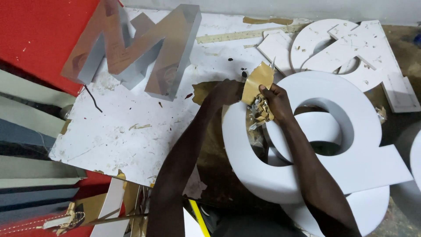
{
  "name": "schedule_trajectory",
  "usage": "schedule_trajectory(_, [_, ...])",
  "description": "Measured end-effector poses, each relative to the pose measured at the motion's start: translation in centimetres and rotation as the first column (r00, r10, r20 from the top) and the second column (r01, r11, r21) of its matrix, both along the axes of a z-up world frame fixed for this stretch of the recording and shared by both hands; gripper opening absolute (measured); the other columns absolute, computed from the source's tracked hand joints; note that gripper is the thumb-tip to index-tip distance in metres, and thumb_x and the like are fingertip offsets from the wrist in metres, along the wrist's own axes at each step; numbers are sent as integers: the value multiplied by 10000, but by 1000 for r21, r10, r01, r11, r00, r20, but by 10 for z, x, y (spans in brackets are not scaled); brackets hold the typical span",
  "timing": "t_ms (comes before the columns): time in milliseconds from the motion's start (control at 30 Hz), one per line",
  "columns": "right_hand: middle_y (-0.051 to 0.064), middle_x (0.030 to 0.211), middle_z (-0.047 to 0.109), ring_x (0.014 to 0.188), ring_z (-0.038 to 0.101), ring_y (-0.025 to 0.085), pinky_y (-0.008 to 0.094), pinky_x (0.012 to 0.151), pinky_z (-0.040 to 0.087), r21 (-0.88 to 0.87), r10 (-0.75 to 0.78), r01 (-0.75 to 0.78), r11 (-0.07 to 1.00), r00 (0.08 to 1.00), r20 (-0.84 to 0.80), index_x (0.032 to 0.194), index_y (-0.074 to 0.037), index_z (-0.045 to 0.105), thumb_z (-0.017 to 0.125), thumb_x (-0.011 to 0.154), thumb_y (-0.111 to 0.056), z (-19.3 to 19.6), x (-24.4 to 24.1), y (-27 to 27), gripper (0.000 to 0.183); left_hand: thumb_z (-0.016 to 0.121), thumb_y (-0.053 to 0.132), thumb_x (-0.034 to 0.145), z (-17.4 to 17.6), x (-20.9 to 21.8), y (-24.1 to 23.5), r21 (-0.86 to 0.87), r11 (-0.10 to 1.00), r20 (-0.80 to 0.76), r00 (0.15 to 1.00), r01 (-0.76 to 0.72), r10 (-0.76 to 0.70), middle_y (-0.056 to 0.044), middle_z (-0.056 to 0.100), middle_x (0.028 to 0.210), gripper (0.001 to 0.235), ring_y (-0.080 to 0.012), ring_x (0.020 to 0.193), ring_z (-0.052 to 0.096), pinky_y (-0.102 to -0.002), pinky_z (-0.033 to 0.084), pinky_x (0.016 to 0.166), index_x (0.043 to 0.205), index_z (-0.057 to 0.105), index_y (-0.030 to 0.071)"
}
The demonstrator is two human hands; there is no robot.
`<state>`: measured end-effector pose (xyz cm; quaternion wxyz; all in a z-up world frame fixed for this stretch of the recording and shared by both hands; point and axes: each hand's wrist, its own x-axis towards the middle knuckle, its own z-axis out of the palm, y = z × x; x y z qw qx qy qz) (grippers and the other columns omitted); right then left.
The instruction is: The person is peeling protective film from large 3D letters and arranging them on a workbench in a sign shop.
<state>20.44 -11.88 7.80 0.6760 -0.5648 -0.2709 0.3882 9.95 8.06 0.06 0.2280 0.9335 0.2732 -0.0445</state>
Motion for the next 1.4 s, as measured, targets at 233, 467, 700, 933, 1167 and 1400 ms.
schedule_trajectory(233, [127,704,675,633,684,173,295,695,544,26,16,-16,1000,1000,1,901,-36,676,828,1124,-242,-7,8,2,339,798,324,966,-4,-2,9,-8,999,-47,998,-41,40,-325,792,1179,461,-502,1125,808,-565,695,814,1239,750,-44])
schedule_trajectory(467, [123,754,714,681,699,163,303,740,565,27,11,-10,1000,1000,-19,1009,-28,760,827,1122,-262,-20,11,5,268,766,317,963,42,-20,-12,-107,991,-35,996,-81,77,-357,762,1234,437,-510,1122,808,-555,729,845,1206,725,-44])
schedule_trajectory(700, [120,744,710,684,695,161,294,731,551,4,22,-22,1000,999,25,993,-26,763,838,1109,-266,-9,7,0,277,829,416,931,-35,12,30,-21,995,-48,994,-100,99,-348,753,1198,607,-556,1127,790,-619,706,811,1297,701,-51])
schedule_trajectory(933, [99,652,581,635,562,134,291,681,443,-7,10,-9,1000,997,70,859,-78,681,859,1105,-291,12,-3,-6,371,809,430,933,1,-8,18,-114,975,-28,982,-188,186,-314,767,1138,572,-474,947,811,-594,703,832,1235,701,-43])
schedule_trajectory(1167, [48,625,555,606,505,107,284,658,402,-17,3,-2,1000,998,57,836,-102,668,853,1103,-310,20,-9,-8,386,773,376,920,23,-18,1,-189,952,-26,970,-242,242,-258,792,949,431,-334,628,810,-464,684,652,1072,767,-27])
schedule_trajectory(1400, [57,614,514,603,492,97,267,660,394,-22,11,-9,1000,997,80,851,-111,673,859,1102,-326,17,-4,-7,380,789,395,945,-2,-12,19,-167,964,-20,979,-205,204,-271,770,910,450,-350,596,797,-482,655,601,1049,750,-41])
